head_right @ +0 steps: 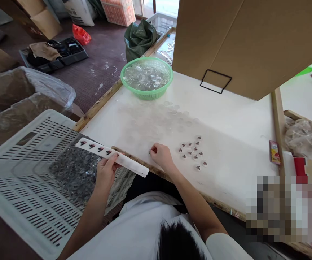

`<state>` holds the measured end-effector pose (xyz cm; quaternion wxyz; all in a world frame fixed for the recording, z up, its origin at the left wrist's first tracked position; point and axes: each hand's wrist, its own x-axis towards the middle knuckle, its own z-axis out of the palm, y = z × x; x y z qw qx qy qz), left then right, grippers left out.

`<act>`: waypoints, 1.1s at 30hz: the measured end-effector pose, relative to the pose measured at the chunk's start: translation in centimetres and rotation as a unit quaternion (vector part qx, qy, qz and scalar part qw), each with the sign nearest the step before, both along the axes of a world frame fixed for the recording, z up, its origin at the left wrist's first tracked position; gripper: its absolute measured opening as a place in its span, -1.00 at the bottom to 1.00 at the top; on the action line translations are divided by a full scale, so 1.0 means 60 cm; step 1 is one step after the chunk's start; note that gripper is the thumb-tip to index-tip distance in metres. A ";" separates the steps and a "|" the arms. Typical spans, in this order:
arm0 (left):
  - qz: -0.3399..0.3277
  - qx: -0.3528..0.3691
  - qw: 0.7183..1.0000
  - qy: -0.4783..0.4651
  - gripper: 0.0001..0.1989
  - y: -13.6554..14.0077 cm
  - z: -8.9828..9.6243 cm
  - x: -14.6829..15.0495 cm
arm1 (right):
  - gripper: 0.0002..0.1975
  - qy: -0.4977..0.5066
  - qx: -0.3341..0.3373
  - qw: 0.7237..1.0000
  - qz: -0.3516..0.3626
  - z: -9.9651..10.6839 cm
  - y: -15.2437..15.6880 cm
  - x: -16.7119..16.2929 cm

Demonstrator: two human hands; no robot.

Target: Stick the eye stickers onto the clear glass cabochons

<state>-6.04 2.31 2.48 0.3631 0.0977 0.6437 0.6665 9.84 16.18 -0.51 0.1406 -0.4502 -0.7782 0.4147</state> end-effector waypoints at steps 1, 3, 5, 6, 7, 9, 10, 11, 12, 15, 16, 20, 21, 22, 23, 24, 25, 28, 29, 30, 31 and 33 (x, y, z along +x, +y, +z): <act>-0.001 -0.001 1.000 -0.001 -0.72 0.001 -0.001 0.001 | -0.93 -0.019 0.027 0.999 0.006 -0.001 -0.002 -0.003; -0.003 -0.001 1.000 -0.002 -0.71 0.003 -0.005 0.002 | -0.92 -0.058 0.083 0.995 0.011 -0.001 -0.006 -0.001; -0.006 0.000 1.000 -0.001 -0.72 0.005 -0.009 0.005 | -0.92 -0.096 0.119 0.988 0.005 0.000 -0.004 0.014; -0.009 0.000 1.000 0.001 -0.71 0.007 -0.012 0.008 | -0.93 -0.114 0.127 0.985 -0.002 0.001 0.000 0.027; -0.017 -0.003 1.000 0.003 -0.71 0.010 -0.014 0.013 | -0.93 -0.133 0.130 0.982 -0.014 0.002 0.004 0.043; -0.043 -0.010 0.999 0.008 -0.69 0.017 -0.016 0.026 | -0.93 -0.171 0.131 0.975 -0.046 0.004 0.016 0.081; -0.060 -0.012 0.998 0.009 -0.68 0.022 -0.016 0.035 | -0.92 -0.187 0.130 0.972 -0.063 0.005 0.022 0.101; -0.077 -0.010 0.997 0.010 -0.67 0.028 -0.015 0.045 | -0.91 -0.200 0.127 0.969 -0.077 0.007 0.028 0.120; -0.093 -0.005 0.996 0.011 -0.66 0.033 -0.013 0.055 | -0.90 -0.206 0.124 0.967 -0.086 0.009 0.032 0.135; -0.131 0.010 0.991 0.017 -0.60 0.048 -0.003 0.085 | -0.94 -0.188 0.136 0.968 -0.101 0.021 0.033 0.158; -0.143 0.009 0.990 0.018 -0.58 0.052 0.001 0.094 | -0.92 -0.170 0.152 0.968 -0.104 0.027 0.030 0.157; -0.181 0.001 0.983 0.021 -0.61 0.060 0.008 0.118 | -0.83 -0.017 0.162 0.985 -0.060 0.066 -0.002 0.115; -0.185 0.002 0.983 0.022 -0.61 0.060 0.008 0.121 | -0.84 0.037 0.128 0.991 -0.026 0.074 -0.010 0.100; -0.183 0.003 0.983 0.024 -0.62 0.059 0.007 0.122 | -0.85 0.089 0.087 0.992 0.005 0.081 -0.018 0.087; -0.178 0.006 0.984 0.025 -0.61 0.058 0.005 0.123 | -0.86 0.129 0.051 0.990 0.028 0.086 -0.024 0.076; -0.170 0.010 0.985 0.022 -0.59 0.056 0.002 0.122 | -0.87 0.157 0.027 0.987 0.038 0.087 -0.028 0.068; -0.162 0.016 0.987 0.018 -0.57 0.054 0.000 0.119 | -0.89 0.170 0.018 0.984 0.039 0.087 -0.030 0.062; -0.146 0.024 0.989 0.017 -0.59 0.049 -0.008 0.110 | -0.89 0.161 0.032 0.985 0.044 0.078 -0.031 0.061; -0.144 0.020 0.989 0.026 -0.63 0.048 -0.010 0.106 | -0.89 0.156 0.039 0.986 0.049 0.075 -0.032 0.063; -0.142 0.012 0.989 0.036 -0.67 0.049 -0.013 0.104 | -0.89 0.153 0.047 0.986 0.053 0.073 -0.034 0.065; -0.141 0.005 0.989 0.042 -0.70 0.050 -0.015 0.102 | -0.89 0.152 0.057 0.985 0.054 0.072 -0.036 0.065; -0.134 -0.003 0.990 0.038 -0.73 0.054 -0.021 0.100 | -0.90 0.165 0.076 0.982 0.047 0.073 -0.037 0.065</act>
